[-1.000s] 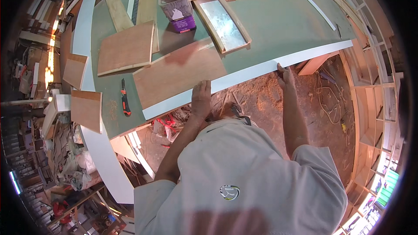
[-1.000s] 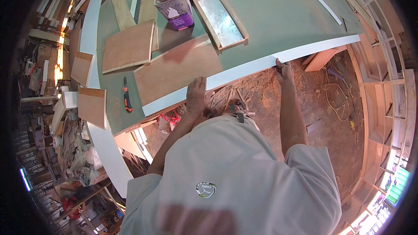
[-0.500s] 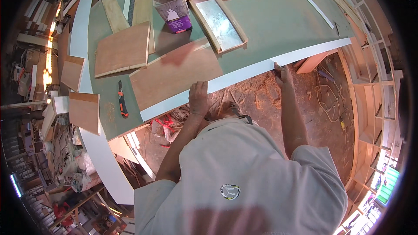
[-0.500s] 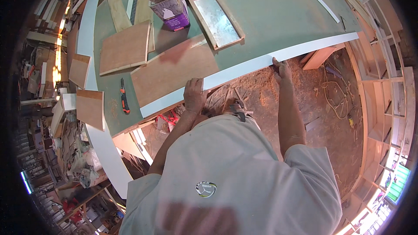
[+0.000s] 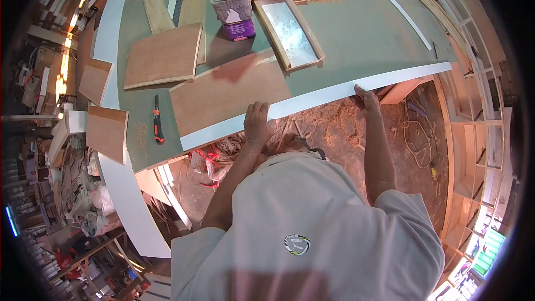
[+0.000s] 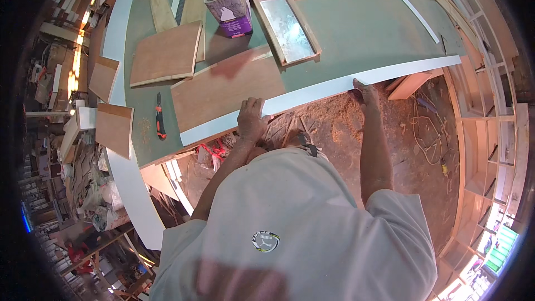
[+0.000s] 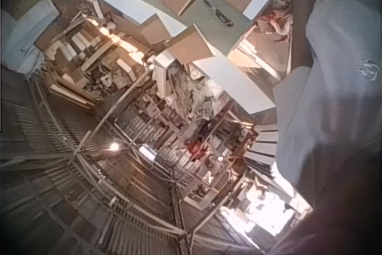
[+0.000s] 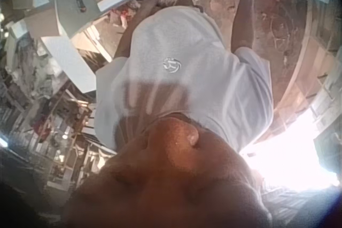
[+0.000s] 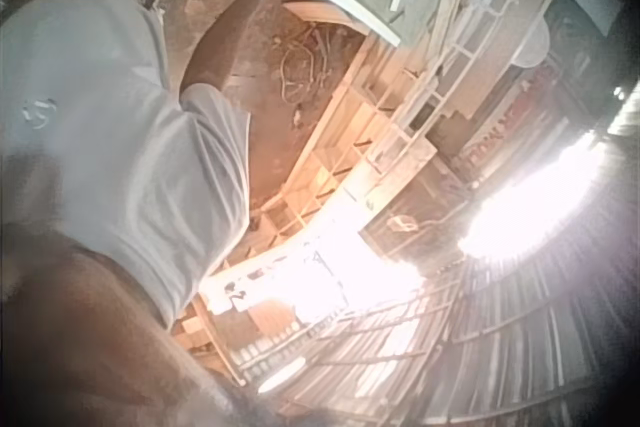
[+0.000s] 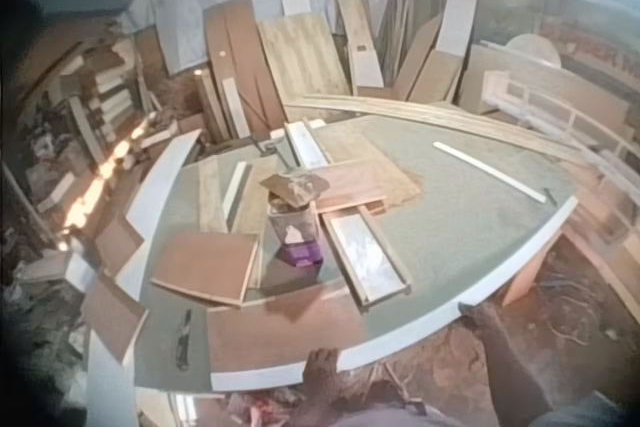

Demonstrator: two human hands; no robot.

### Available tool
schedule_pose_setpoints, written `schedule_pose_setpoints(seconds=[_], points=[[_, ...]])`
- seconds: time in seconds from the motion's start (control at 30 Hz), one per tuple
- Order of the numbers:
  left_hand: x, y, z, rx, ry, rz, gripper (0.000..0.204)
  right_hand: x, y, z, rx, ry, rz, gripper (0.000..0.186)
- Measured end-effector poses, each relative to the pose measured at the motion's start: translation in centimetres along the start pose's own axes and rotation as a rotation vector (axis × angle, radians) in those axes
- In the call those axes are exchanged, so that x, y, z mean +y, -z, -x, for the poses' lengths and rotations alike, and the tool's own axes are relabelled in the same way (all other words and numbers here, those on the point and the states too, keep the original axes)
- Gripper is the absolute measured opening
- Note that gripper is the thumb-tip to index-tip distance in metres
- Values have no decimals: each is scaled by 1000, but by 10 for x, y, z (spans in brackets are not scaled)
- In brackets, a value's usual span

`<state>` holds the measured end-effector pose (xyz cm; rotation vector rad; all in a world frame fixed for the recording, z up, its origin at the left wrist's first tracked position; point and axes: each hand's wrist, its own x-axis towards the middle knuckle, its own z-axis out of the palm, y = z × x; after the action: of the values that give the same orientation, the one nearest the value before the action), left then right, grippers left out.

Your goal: The person applies edge banding to wooden boards by pressing edge strips along the board edges by hand and trimming the excess strip using a utility knife.

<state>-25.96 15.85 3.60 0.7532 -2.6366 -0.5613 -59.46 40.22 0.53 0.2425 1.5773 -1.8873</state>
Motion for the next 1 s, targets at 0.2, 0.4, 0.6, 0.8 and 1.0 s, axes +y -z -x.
schedule_pose_setpoints(seconds=[0.2,0.4,0.6,0.8,1.0], points=[[1,8,1,-13,55,15,55,-3,12,-16,134,-74,652,50],[-5,5,7,-13,-25,71,55,-33,-67,71,109,483,1445,48],[-13,14,11,-51,10,65,58,29,-180,123,-778,976,1361,65],[-74,64,54,71,156,50,77,60,-212,119,-958,1087,1581,66],[-176,125,124,371,745,-38,53,53,-210,112,-968,1091,1599,59]])
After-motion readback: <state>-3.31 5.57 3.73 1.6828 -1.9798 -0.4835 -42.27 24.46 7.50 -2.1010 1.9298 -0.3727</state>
